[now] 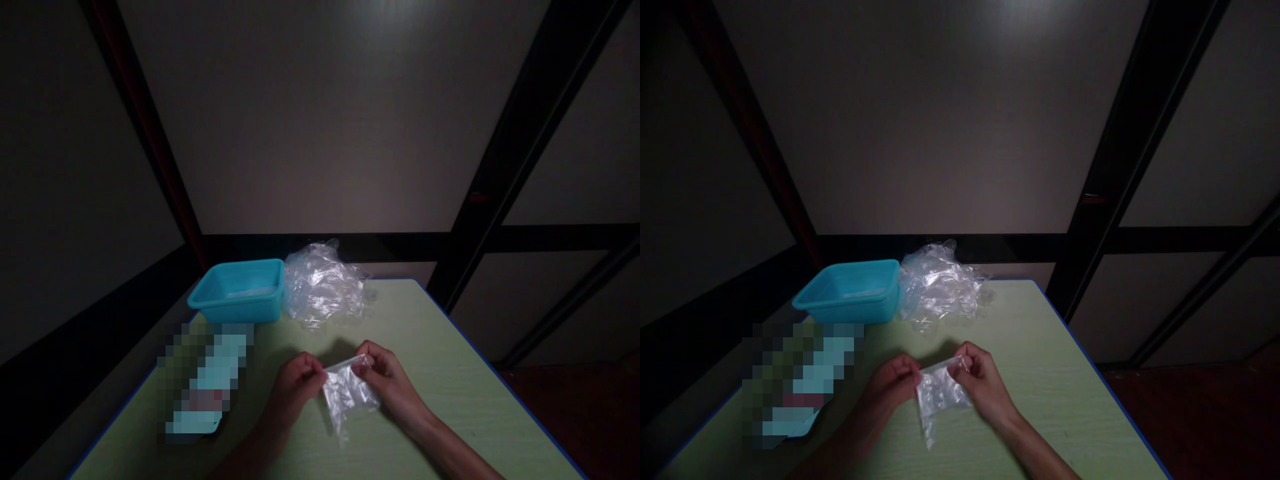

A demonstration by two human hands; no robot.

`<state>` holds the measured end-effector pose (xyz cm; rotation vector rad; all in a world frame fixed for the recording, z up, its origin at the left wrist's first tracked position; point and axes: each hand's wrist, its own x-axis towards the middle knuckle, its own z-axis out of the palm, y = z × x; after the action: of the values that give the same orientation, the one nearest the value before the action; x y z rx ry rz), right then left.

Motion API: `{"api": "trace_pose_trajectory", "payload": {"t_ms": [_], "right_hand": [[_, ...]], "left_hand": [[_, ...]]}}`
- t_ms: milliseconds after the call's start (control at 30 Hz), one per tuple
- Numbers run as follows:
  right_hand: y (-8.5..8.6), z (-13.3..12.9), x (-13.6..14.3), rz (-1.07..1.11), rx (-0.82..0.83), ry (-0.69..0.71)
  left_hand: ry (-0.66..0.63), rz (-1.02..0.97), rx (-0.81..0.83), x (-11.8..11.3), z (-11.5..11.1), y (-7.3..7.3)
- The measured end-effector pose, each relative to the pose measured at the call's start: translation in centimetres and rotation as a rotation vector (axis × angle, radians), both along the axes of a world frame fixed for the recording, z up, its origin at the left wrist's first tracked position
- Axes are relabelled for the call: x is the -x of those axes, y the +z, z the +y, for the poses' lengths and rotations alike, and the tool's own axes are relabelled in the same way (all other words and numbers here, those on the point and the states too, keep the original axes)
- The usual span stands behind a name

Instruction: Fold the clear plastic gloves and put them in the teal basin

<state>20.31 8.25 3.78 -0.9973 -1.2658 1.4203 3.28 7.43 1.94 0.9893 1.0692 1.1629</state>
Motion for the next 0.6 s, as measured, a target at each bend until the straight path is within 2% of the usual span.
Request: {"api": "trace_pose_trajectory", "payload": {"t_ms": [100,167,300,467,600], "right_hand": [[-0.7,0.0,0.2,0.079,0.055,-0.049],[-1.0,0.1,0.3,0.121,0.085,-0.069],[-1.1,0.3,0.4,0.160,0.121,-0.078],[-1.3,0.2,0.4,0.138,0.109,-0.052],[-1.3,0.0,0.4,0.141,0.079,-0.053]], "left_hand": [[-0.002,-0.085,0.023,-0.2,-0.4,-0.2],[-0.023,-0.110,-0.033,-0.3,-0.6,-0.1],[-0.101,-0.044,-0.140,-0.2,-0.6,0.1],[-0.032,0.043,-0.029,-0.1,-0.5,0.1],[-0.051,0.057,0.032,0.0,-0.5,0.4]]}}
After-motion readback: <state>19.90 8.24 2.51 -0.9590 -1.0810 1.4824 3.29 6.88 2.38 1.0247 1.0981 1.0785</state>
